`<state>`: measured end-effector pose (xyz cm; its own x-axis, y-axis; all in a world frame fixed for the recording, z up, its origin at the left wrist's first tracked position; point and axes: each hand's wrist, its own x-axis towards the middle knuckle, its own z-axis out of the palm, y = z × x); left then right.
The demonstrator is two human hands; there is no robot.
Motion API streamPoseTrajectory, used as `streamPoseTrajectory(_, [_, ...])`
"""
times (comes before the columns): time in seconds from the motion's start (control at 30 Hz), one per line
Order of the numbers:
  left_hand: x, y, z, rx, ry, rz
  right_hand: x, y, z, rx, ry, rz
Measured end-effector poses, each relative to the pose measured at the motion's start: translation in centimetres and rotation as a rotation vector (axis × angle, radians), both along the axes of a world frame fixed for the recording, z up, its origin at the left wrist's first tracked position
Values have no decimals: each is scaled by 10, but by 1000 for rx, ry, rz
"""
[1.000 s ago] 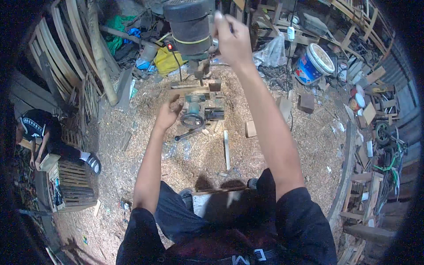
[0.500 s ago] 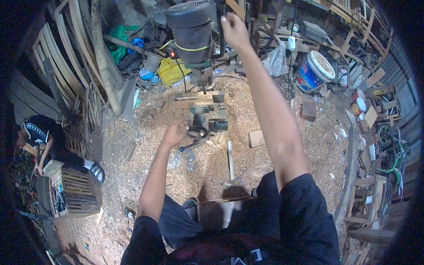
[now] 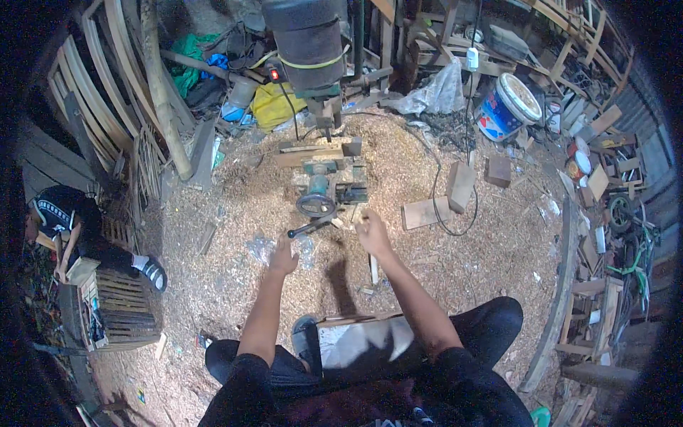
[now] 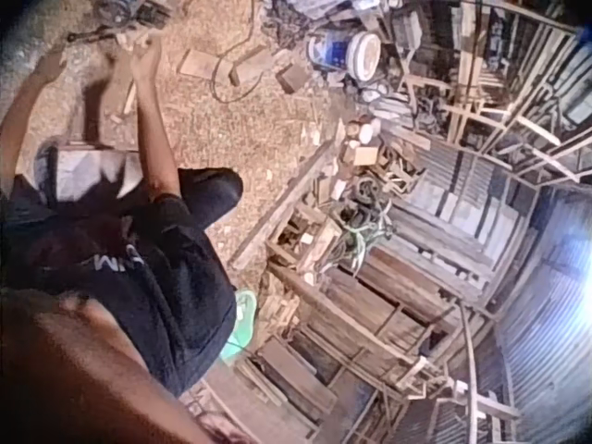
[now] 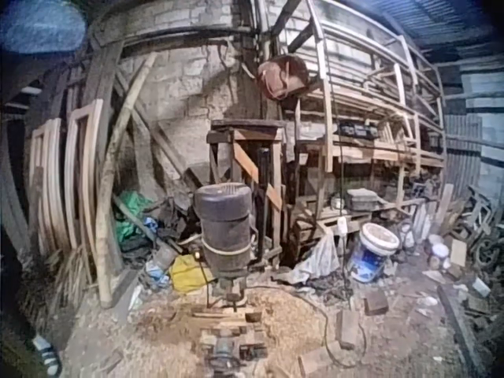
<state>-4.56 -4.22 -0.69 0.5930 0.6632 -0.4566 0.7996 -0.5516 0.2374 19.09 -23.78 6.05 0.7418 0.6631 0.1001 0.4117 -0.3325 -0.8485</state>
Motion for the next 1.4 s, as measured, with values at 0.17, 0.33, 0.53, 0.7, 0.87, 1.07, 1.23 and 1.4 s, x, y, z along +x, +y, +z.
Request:
streamPoseTrajectory(0.17, [11, -5, -17, -18, 92, -10, 14, 42, 33, 68, -61, 131])
streamPoseTrajectory(0.33, [14, -10, -35, -12, 81, 19, 1, 36, 33, 96, -34, 200])
streamPoseTrajectory(0.53, [16, -13, -43, 53, 0, 48, -1, 35, 6, 29, 69, 148])
streamPoseTrajectory(0.7, [28, 4, -58, -102, 169, 59, 7, 38, 8, -6, 170, 164])
streamPoseTrajectory(0.87, [37, 26, -45, -125, 135, 82, 34, 44, 44, -14, 203, 151])
streamPoseTrajectory(1.07, [59, 62, 96, 36, -505, 181, 112, 105, 180, 440, -281, 24])
streamPoseTrajectory(1.23, [87, 87, 244, 104, -1069, 51, 168, 182, 356, 973, -413, -37])
streamPoseTrajectory(1.4, [88, 71, 322, 68, -1169, -30, 188, 189, 435, 597, -162, -97])
